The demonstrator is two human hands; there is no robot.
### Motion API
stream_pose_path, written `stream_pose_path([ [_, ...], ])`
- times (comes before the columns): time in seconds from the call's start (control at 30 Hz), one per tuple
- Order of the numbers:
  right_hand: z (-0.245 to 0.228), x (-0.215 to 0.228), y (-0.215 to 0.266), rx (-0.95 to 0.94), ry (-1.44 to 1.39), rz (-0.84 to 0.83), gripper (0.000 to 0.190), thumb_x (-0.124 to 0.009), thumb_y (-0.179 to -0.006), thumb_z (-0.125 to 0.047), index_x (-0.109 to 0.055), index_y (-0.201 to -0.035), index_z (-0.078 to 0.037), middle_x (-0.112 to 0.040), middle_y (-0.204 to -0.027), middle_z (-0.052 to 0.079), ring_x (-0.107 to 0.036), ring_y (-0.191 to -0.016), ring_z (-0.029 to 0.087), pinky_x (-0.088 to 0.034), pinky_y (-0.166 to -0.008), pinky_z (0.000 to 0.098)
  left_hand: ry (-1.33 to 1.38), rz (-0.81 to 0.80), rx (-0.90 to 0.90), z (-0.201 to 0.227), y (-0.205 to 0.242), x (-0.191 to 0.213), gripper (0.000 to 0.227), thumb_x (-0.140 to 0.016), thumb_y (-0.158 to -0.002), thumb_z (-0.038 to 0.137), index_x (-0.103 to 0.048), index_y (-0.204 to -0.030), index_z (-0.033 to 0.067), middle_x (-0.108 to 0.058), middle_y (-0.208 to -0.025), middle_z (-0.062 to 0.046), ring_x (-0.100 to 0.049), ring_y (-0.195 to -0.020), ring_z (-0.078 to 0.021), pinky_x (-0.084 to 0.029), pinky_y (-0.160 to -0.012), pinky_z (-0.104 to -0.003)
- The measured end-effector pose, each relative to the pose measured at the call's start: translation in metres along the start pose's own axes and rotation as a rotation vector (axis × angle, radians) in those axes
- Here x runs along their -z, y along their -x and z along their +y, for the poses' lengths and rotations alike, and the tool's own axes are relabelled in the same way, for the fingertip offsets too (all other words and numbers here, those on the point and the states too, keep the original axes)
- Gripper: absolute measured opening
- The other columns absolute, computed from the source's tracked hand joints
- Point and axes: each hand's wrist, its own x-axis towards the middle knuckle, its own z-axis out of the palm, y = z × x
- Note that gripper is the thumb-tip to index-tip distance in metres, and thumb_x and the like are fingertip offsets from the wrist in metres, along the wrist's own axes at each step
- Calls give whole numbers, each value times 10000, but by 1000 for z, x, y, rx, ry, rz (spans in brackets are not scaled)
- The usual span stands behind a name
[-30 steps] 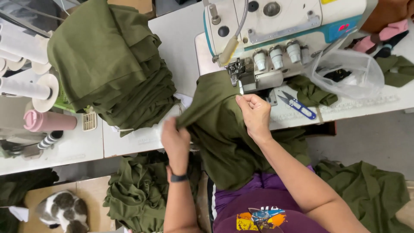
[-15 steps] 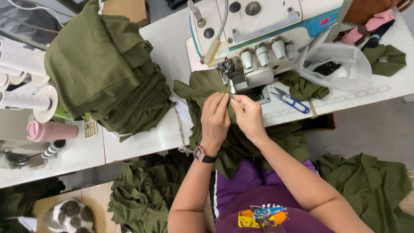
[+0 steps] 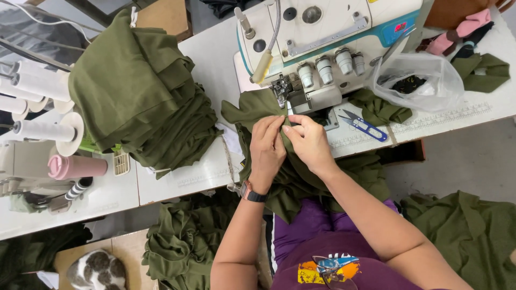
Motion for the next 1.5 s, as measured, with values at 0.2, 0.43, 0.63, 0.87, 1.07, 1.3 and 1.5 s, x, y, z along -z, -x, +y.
stream_pose_path([
  [0.2,19,1,-1,-74,-122,11,313,-681,-983,-184,-696,-1224,15,-789,-879,93,-725,-776,127,-609,-655,311,-63,-39,-5,-1,6,-8,316,-601,-914,-52,-721,-1187,54,-656,-1091,-100,-639,-1087,-330,-528,-983,-449],
  [0.43,52,4,-2,-43,-243,-23,248,-616,-1042,-138,-700,-1228,4,-791,-997,126,-704,-862,120,-627,-734,336,-289,-59,-96,3,10,-10,328,-553,-967,24,-674,-1271,45,-644,-1202,-129,-604,-1171,-334,-496,-1008,-442],
  [0.63,34,12,4,15,-191,-49,252,-687,-992,-128,-712,-1218,-19,-794,-989,129,-723,-842,109,-629,-708,314,-337,-62,-127,-1,13,-18,320,-533,-974,47,-664,-1266,26,-652,-1203,-139,-619,-1153,-332,-493,-1003,-444],
  [0.87,16,19,14,74,-15,-3,170,-720,-949,-134,-778,-1105,-100,-798,-821,71,-704,-728,68,-597,-617,299,-325,-71,-58,6,10,-19,351,-539,-956,39,-647,-1290,37,-605,-1196,-133,-605,-1121,-328,-485,-976,-439],
  [1.07,7,9,-3,108,-43,21,163,-706,-960,-113,-770,-1105,-74,-788,-804,84,-637,-713,28,-575,-590,289,-389,-71,-72,-11,-4,-27,345,-536,-939,60,-637,-1269,48,-569,-1138,-134,-591,-1100,-339,-490,-943,-437],
  [1.3,26,3,-8,83,-117,-9,158,-667,-976,-82,-758,-1095,-31,-790,-820,109,-648,-724,53,-573,-566,292,-439,-113,-146,-25,-6,-28,379,-587,-886,84,-630,-1261,51,-568,-1138,-157,-598,-1116,-357,-500,-983,-449],
  [1.5,47,-7,-17,42,-215,-13,160,-676,-983,-98,-759,-1098,-23,-792,-821,105,-650,-707,57,-585,-561,288,-230,-143,-107,-26,-17,-16,312,-556,-940,37,-620,-1245,55,-570,-1114,-125,-596,-1131,-352,-491,-1019,-448],
])
